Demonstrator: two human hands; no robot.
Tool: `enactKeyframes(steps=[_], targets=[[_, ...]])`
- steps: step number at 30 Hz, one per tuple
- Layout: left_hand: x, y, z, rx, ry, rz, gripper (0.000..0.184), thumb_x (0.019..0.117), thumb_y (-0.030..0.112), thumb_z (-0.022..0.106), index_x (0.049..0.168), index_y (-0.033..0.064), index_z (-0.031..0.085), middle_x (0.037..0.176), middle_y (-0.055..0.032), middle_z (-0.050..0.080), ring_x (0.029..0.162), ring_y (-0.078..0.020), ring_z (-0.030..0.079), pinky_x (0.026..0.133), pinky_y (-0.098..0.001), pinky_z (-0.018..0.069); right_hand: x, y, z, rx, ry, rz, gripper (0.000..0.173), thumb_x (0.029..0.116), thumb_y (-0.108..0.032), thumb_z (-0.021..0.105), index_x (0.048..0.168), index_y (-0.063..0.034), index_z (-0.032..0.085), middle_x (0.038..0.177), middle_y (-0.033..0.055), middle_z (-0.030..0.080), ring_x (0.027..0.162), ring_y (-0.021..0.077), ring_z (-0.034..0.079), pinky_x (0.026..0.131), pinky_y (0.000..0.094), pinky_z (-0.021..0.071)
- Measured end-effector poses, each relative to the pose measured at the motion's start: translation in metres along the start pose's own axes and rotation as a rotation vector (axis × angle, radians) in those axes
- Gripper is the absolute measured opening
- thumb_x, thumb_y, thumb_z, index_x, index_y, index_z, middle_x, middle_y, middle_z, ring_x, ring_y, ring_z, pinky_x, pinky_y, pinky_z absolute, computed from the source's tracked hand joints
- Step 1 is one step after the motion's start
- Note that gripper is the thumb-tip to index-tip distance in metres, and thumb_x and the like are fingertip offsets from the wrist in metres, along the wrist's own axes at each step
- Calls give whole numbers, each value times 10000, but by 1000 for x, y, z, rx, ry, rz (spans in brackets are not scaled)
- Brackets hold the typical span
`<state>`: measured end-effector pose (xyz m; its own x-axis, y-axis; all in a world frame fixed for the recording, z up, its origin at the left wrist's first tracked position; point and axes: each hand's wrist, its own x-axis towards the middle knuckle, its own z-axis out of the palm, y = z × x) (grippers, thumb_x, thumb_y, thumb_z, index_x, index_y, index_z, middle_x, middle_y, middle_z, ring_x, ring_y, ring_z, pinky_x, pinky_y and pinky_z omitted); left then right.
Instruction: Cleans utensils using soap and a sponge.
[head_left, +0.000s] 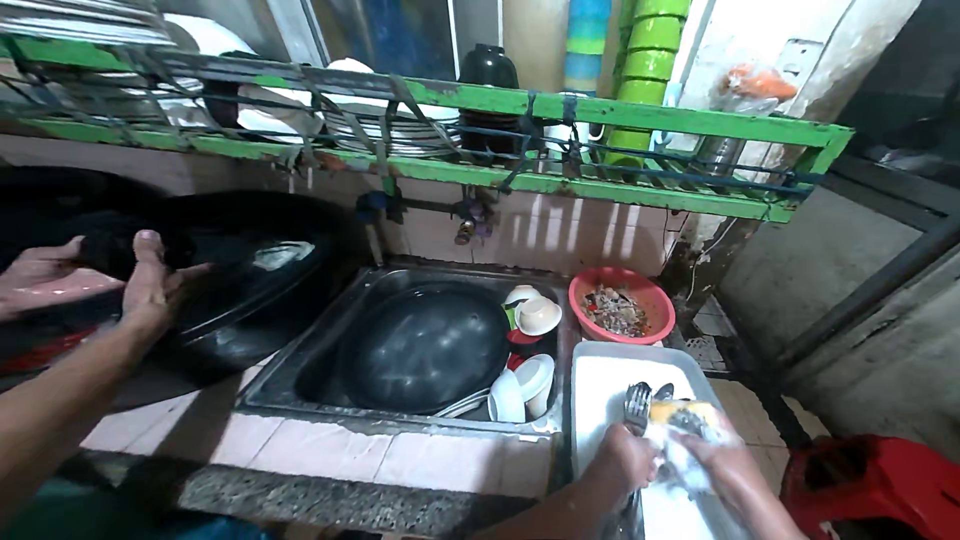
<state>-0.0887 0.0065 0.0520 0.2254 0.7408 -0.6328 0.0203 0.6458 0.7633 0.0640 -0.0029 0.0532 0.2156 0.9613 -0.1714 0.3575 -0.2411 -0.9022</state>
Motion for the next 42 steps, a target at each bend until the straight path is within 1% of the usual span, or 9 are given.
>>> enactKeyframes(steps=[4,10,15,19,22,25,29,38,42], targets=[[5,-2,2,83,19,19,175,1028,163,615,1106,6,624,691,4,556,495,-60,488,498,-217,441,20,-16,-12,-167,144,-6,708,882,-94,778,1482,59,434,1398,287,559,1302,381,552,1110,534,422],[-1,0,-1,114,63,29,144,1014,111,598,1063,-23,614,702,-15,556,538,-77,515,544,-241,463,3,5,10,-206,28,-176,640,928,-190,736,1437,82,458,1292,262,636,1196,336,638,1061,495,487],[7,-5,0,66,40,24,165,1030,170,609,1056,8,595,690,1,533,503,-65,480,497,-227,435,36,-5,-19,-226,223,-184,597,924,-115,722,1422,101,475,1334,296,600,1242,382,602,1087,524,461],[2,-1,-3,-36,-23,40,163,1022,148,626,1067,-8,605,670,-7,573,484,-77,531,485,-223,476,37,-1,-24,169,228,-89,592,950,-174,645,1457,35,424,1277,213,606,1087,244,641,924,426,549],[0,-5,0,-88,-132,79,120,999,101,639,1051,3,592,648,-9,606,488,-83,568,495,-225,503,24,-1,-18,45,27,-40,657,902,-254,702,1456,-1,455,1320,214,600,1159,279,626,981,478,529],[2,-11,-2,-79,-207,120,158,1018,170,633,1036,13,627,688,3,626,522,-71,589,530,-218,524,25,-8,-31,-33,114,-185,479,920,-166,689,1349,17,578,1266,204,641,1137,269,639,988,480,524],[1,-9,-1,-67,-145,80,189,1028,205,624,1025,18,595,651,14,576,504,-62,558,514,-203,498,37,-15,-57,299,274,-175,512,962,-191,585,1421,-1,461,1079,119,647,837,148,665,718,352,587],[9,-13,-7,-273,-75,217,222,1064,199,557,985,12,648,702,11,606,521,-50,552,497,-195,481,10,-13,-9,-65,53,13,563,938,-248,717,1399,14,529,1204,205,665,1061,277,665,940,502,535],[11,-12,-9,-383,-59,270,194,1009,133,626,1094,-28,693,1008,-93,722,878,-149,673,783,-315,552,18,-22,-45,-407,-461,166,444,960,-220,699,1338,-13,591,1155,186,685,1046,271,674,962,482,536]])
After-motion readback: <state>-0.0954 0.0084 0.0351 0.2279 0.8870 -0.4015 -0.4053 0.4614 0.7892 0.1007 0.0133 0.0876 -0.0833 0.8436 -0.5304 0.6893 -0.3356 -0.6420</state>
